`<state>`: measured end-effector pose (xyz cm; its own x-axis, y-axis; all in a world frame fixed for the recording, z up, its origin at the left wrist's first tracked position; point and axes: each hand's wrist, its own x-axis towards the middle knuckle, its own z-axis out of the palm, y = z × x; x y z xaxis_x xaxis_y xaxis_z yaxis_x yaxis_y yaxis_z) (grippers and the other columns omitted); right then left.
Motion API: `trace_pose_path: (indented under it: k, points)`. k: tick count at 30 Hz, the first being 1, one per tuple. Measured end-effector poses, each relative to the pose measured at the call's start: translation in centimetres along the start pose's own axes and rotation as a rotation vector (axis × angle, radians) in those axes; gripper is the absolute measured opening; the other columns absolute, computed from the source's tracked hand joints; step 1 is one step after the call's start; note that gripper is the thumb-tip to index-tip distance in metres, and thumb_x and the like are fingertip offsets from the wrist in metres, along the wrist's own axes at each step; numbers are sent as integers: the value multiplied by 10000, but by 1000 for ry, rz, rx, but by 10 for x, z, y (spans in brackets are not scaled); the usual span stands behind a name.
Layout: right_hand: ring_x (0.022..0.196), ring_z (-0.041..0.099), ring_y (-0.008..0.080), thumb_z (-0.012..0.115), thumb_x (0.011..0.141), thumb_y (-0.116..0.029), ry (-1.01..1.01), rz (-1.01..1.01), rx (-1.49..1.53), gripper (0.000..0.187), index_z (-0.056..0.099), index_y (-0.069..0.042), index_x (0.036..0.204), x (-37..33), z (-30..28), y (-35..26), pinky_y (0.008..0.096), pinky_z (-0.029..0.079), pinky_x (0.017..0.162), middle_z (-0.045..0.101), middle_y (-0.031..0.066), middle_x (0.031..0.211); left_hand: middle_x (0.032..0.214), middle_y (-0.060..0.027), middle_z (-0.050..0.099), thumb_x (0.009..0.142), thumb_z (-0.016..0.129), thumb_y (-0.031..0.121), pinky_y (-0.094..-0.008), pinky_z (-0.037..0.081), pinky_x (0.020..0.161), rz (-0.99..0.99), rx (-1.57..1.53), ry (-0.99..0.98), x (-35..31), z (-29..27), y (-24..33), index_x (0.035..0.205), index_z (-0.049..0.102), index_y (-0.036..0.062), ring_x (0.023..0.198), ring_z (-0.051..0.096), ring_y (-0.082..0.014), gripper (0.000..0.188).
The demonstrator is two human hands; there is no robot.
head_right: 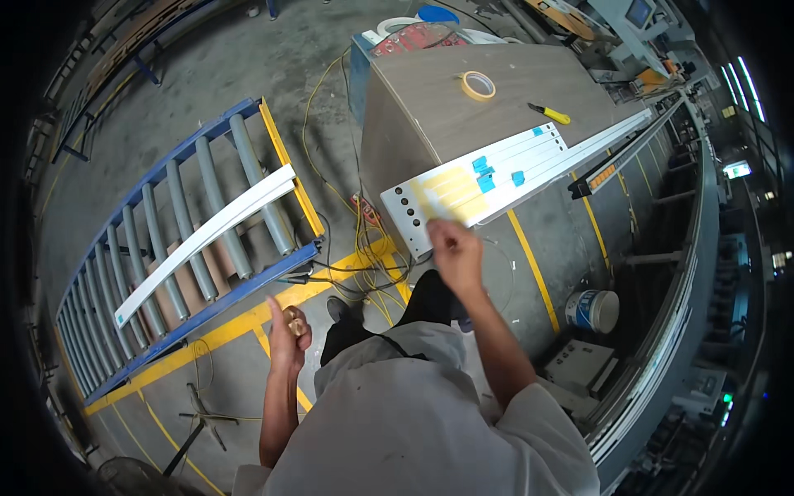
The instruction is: Applying blue labels and using a utility knife to trim tape on long white profiles.
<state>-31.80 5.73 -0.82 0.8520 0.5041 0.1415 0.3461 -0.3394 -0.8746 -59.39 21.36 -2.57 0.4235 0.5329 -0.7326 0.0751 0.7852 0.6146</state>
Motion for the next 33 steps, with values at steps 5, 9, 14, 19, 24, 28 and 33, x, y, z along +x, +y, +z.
trace_pose_path:
  k: [5,9,14,19,24,28,33]
  points:
    - [663,639,113,653,882,-175,146,9,-363,204,722,8,937,60,-16,29,268,513,638,709,102,749,566,-23,435,997,298,566,-277,286,441,56,-41,-20,1,-91,-5,707,506,74,448,385,-135,608]
    - [643,659,158,711,805,-198,222,-36,-488,234,723,7,918,79,-11,68,282,524,646,704,122,741,738,-55,535,1025,380,349,-297,411,576,24,-141,-22,-3,-108,-10,859,555,49,626,523,-166,385]
    - [629,638,155,757,754,-204,277,187,-435,298,717,-11,978,81,1,51,289,519,659,672,72,694,881,-67,600,969,543,145,-284,492,662,49,-67,-209,11,-118,-11,1096,578,4,728,593,-168,193]
    - [643,645,196,763,748,-226,306,240,-434,353,712,-39,1043,86,-3,50,315,526,669,678,84,726,784,-51,631,929,623,99,-272,508,634,35,45,-226,36,-62,21,1055,655,-11,683,608,-149,171]
    - [746,664,308,730,774,-238,315,286,-471,296,706,-27,979,99,3,37,405,531,706,678,144,782,756,-47,618,959,609,270,-254,452,557,126,205,-355,71,3,51,738,588,62,608,547,-113,305]
    - [806,655,373,678,797,-169,370,311,-438,202,666,24,857,104,15,43,453,525,713,655,204,863,782,-61,617,988,545,339,-262,451,545,184,246,-448,82,68,63,744,553,77,596,543,-118,358]
    - [799,659,362,670,803,-143,460,324,-424,173,695,-24,925,112,22,49,447,524,723,666,183,933,742,-61,590,991,531,360,-237,393,451,161,323,-526,86,143,63,807,540,78,520,501,-119,337]
